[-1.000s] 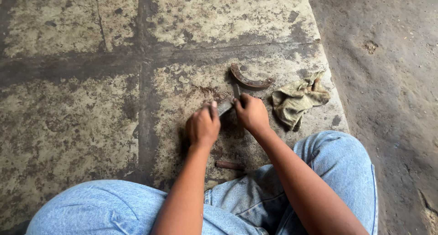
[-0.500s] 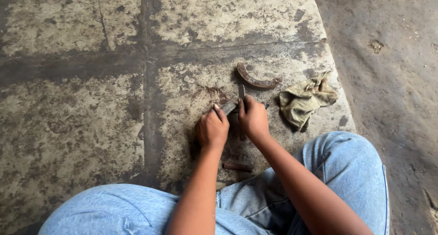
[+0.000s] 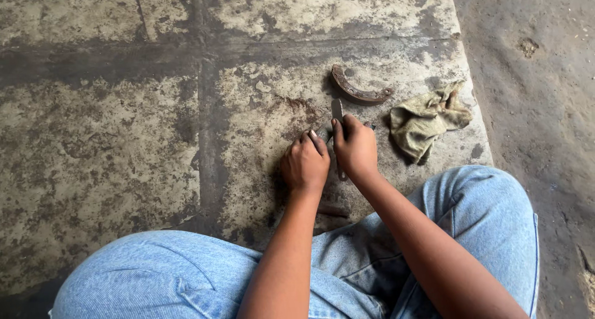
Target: The person sits on the floor and uses a metal file to smooth the edges of a curved metal piece, likely a brake shoe. They repeatedly file the edges and occasionally wipe the surface with a cloth to remove metal filings.
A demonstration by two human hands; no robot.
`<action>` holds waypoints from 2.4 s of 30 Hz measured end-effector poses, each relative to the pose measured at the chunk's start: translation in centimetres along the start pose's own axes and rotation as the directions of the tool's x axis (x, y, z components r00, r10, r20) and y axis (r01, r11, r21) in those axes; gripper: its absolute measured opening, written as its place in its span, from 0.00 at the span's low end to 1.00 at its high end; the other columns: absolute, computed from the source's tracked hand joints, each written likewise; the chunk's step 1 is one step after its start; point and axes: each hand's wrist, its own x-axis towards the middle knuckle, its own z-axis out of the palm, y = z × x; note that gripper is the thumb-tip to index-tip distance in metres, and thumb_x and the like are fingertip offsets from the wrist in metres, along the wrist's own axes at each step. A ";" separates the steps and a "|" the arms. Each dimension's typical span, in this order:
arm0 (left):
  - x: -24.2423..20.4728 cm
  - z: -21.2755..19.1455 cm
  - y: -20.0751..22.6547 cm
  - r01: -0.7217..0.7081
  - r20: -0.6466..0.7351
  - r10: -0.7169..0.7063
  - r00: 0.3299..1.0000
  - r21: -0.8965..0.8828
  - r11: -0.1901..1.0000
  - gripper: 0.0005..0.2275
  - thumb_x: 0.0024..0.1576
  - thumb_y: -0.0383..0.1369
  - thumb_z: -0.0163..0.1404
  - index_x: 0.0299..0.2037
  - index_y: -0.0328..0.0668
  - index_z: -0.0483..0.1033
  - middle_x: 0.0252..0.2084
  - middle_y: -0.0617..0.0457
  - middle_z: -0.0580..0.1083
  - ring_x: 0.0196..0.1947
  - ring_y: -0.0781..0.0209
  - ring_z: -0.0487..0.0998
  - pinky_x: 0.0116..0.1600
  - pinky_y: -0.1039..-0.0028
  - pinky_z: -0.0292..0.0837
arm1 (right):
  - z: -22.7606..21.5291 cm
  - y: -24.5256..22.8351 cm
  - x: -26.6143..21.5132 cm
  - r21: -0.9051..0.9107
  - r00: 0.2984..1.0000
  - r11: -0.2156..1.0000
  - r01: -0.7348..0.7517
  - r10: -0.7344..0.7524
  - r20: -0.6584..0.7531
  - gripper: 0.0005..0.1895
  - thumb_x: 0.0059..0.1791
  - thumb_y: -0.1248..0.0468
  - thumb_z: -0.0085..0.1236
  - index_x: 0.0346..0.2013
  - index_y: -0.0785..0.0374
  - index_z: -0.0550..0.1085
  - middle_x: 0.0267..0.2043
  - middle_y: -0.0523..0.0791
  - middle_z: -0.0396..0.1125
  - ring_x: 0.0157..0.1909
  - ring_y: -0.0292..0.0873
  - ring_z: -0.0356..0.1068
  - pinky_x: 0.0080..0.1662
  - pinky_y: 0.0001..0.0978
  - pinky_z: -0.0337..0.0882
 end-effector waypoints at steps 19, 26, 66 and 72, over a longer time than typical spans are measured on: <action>3.7 -2.4 1.9 0.124 0.311 -0.078 0.947 -0.133 0.983 0.18 0.62 0.42 0.41 0.35 0.37 0.80 0.32 0.34 0.78 0.33 0.31 0.79 0.40 0.46 0.73 | -0.4 -0.7 1.2 0.065 0.999 0.998 -0.008 0.010 -0.032 0.28 0.53 0.62 0.54 0.69 0.50 0.66 0.28 0.58 0.71 0.27 0.58 0.72 0.34 0.48 0.70; 3.7 -2.6 2.2 0.222 0.373 -0.156 0.915 -0.142 0.965 0.21 0.64 0.43 0.39 0.32 0.35 0.81 0.28 0.33 0.77 0.30 0.31 0.79 0.40 0.48 0.75 | -0.7 -0.7 1.8 0.131 0.996 0.988 0.082 -0.077 -0.040 0.27 0.52 0.63 0.55 0.68 0.50 0.68 0.33 0.59 0.73 0.32 0.56 0.76 0.37 0.44 0.73; 3.7 -2.0 1.7 0.182 0.294 -0.128 0.947 -0.163 0.970 0.20 0.62 0.42 0.42 0.26 0.36 0.80 0.28 0.32 0.76 0.30 0.29 0.78 0.38 0.44 0.73 | 4.0 4.1 3.3 0.441 0.992 0.895 -0.065 0.107 -0.072 0.25 0.54 0.64 0.53 0.65 0.70 0.67 0.51 0.56 0.74 0.45 0.37 0.69 0.47 0.31 0.71; 3.8 -1.7 1.8 0.225 0.291 -0.180 0.940 -0.130 0.966 0.21 0.62 0.41 0.41 0.25 0.35 0.81 0.28 0.32 0.76 0.30 0.28 0.77 0.39 0.43 0.72 | 2.5 3.2 0.9 0.243 0.985 0.968 0.060 -0.019 -0.170 0.24 0.54 0.65 0.56 0.65 0.68 0.72 0.37 0.53 0.76 0.31 0.30 0.63 0.38 0.29 0.70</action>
